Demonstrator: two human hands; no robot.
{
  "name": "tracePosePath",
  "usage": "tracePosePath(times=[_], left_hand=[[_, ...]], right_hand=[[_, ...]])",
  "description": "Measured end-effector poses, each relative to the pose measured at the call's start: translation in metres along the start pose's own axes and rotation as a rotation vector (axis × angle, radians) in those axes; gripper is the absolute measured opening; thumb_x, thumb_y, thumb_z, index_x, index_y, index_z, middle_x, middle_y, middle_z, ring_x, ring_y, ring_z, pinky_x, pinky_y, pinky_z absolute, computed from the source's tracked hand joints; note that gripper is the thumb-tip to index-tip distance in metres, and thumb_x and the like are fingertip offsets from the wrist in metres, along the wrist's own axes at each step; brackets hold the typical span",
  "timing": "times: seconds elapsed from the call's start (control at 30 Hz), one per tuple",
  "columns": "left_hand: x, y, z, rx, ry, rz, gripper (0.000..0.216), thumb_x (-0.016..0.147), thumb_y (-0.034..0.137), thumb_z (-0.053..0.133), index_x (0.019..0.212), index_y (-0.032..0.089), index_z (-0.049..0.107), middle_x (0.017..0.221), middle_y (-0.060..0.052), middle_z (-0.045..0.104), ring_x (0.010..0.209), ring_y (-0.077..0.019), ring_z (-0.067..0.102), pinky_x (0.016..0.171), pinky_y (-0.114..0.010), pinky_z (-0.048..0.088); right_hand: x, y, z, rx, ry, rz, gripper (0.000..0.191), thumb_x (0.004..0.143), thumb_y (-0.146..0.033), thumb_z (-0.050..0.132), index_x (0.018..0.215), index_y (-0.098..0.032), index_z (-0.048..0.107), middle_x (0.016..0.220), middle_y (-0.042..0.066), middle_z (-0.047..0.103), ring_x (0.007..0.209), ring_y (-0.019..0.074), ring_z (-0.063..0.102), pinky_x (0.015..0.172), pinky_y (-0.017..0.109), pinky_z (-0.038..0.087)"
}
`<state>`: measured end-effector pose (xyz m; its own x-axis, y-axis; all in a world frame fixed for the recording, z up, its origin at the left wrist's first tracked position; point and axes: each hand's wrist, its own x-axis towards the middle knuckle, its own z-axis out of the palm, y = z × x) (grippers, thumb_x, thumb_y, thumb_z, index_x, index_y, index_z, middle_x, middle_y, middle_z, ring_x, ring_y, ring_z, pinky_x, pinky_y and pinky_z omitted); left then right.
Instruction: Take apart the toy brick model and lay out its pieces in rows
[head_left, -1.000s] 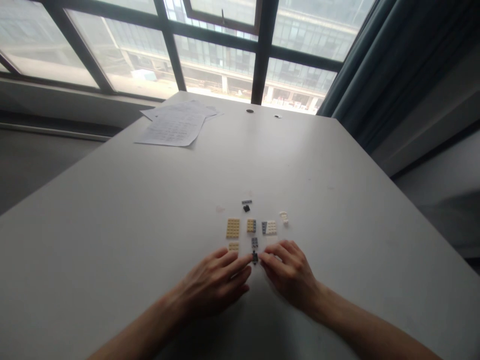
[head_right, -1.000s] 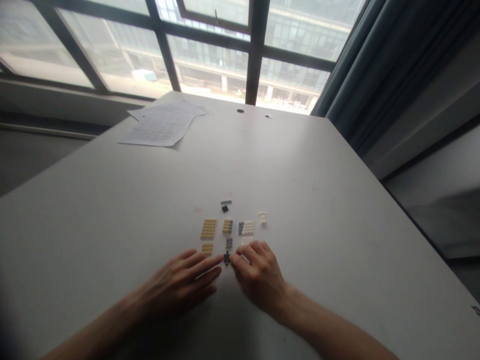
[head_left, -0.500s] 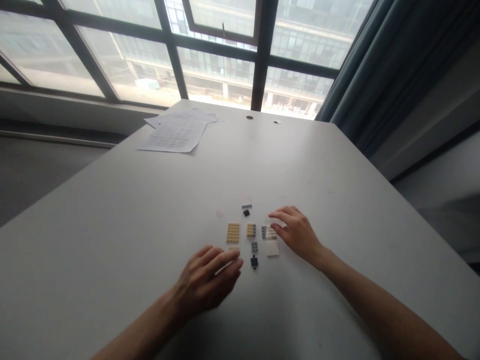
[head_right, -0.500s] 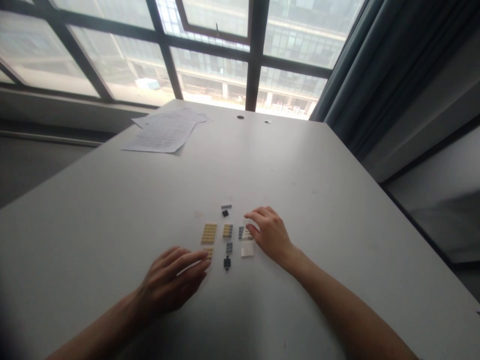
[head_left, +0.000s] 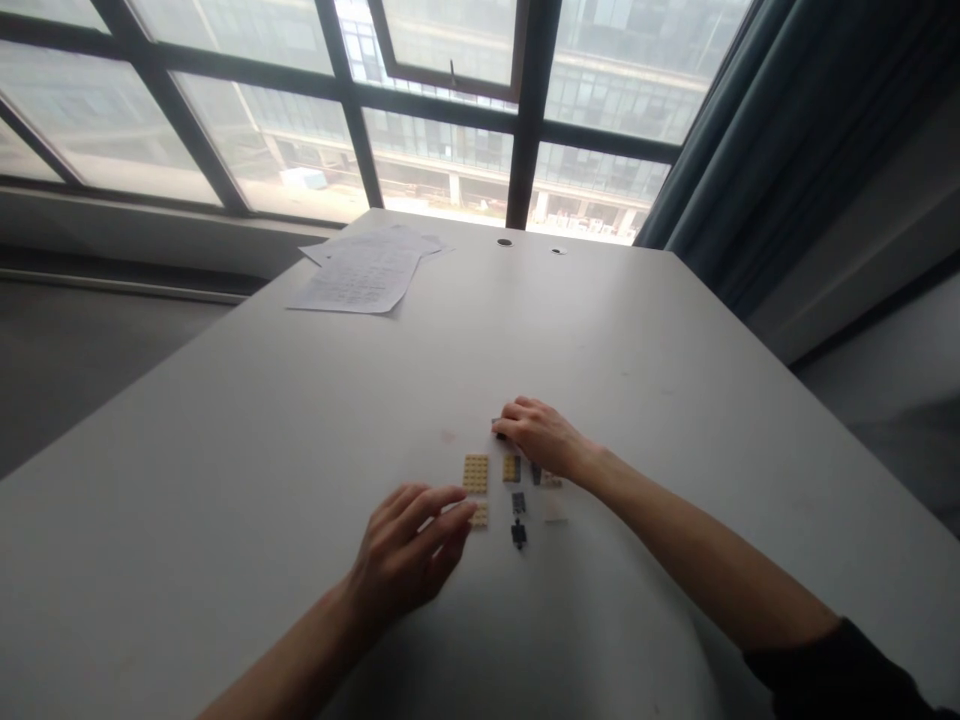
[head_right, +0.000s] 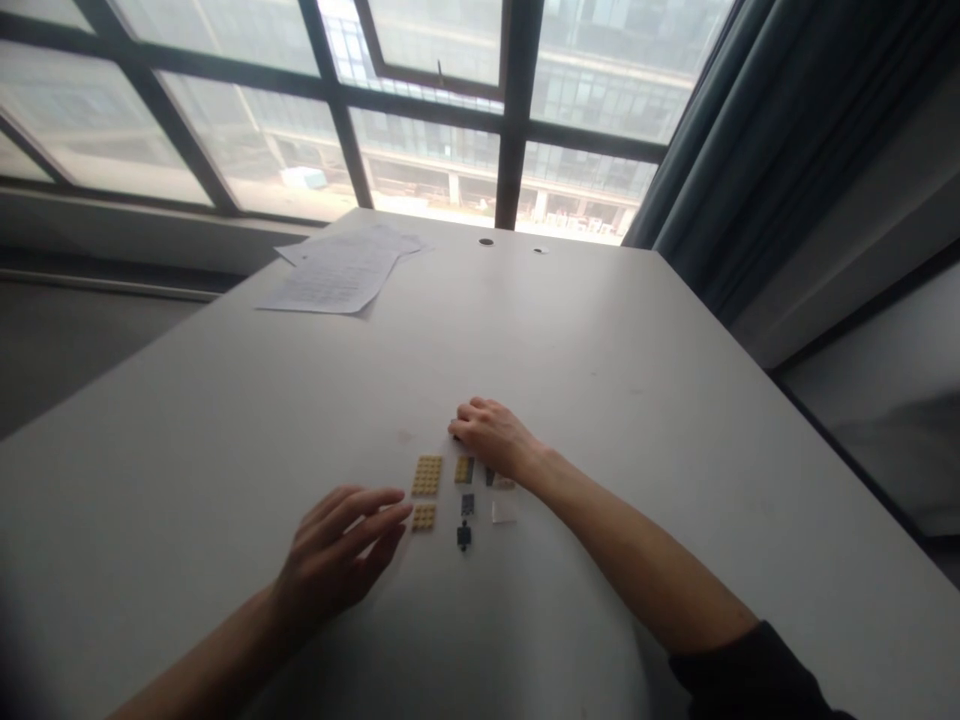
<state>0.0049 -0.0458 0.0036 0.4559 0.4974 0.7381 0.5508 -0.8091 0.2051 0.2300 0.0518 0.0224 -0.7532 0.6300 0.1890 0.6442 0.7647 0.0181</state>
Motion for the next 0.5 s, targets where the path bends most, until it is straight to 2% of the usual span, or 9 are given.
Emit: tracePosePath(times=[0.13, 0.23, 0.33, 0.5], left_hand=[[0.0, -0.001, 0.0, -0.009, 0.0, 0.005, 0.022, 0.082, 0.013, 0.059, 0.102, 0.022, 0.061, 0.094, -0.006, 0.067, 0.074, -0.0146, 0.061, 0.068, -0.03, 0.05], [-0.001, -0.001, 0.0, -0.026, -0.007, 0.011, 0.024, 0.081, 0.01, 0.06, 0.102, 0.021, 0.061, 0.094, -0.006, 0.067, 0.076, -0.015, 0.06, 0.069, -0.031, 0.05], [-0.003, -0.001, 0.002, -0.034, -0.021, 0.012, 0.027, 0.08, 0.009, 0.062, 0.104, 0.021, 0.061, 0.095, -0.006, 0.067, 0.078, -0.0152, 0.059, 0.071, -0.031, 0.05], [-0.002, 0.0, 0.003, -0.049, -0.023, 0.028, 0.028, 0.079, 0.008, 0.062, 0.104, 0.021, 0.061, 0.095, -0.006, 0.066, 0.077, -0.0152, 0.058, 0.07, -0.031, 0.049]], right_hand=[[-0.005, -0.001, -0.001, -0.012, 0.025, 0.027, 0.009, 0.089, -0.012, 0.057, 0.093, -0.016, 0.065, 0.093, 0.007, 0.064, 0.086, 0.0187, 0.056, 0.077, 0.031, 0.046], [-0.017, -0.006, -0.007, 0.143, 0.157, 0.094, 0.012, 0.089, -0.012, 0.056, 0.098, -0.017, 0.063, 0.099, 0.007, 0.066, 0.092, 0.0181, 0.058, 0.082, 0.03, 0.047], [-0.039, -0.018, -0.018, 0.326, 0.28, 0.15, 0.012, 0.091, -0.014, 0.055, 0.1, -0.018, 0.061, 0.097, 0.005, 0.068, 0.091, 0.0173, 0.06, 0.082, 0.029, 0.048], [-0.087, -0.054, -0.029, 0.453, 0.345, 0.215, 0.011, 0.091, -0.022, 0.056, 0.101, -0.019, 0.059, 0.089, 0.004, 0.067, 0.08, 0.0163, 0.06, 0.074, 0.029, 0.048]])
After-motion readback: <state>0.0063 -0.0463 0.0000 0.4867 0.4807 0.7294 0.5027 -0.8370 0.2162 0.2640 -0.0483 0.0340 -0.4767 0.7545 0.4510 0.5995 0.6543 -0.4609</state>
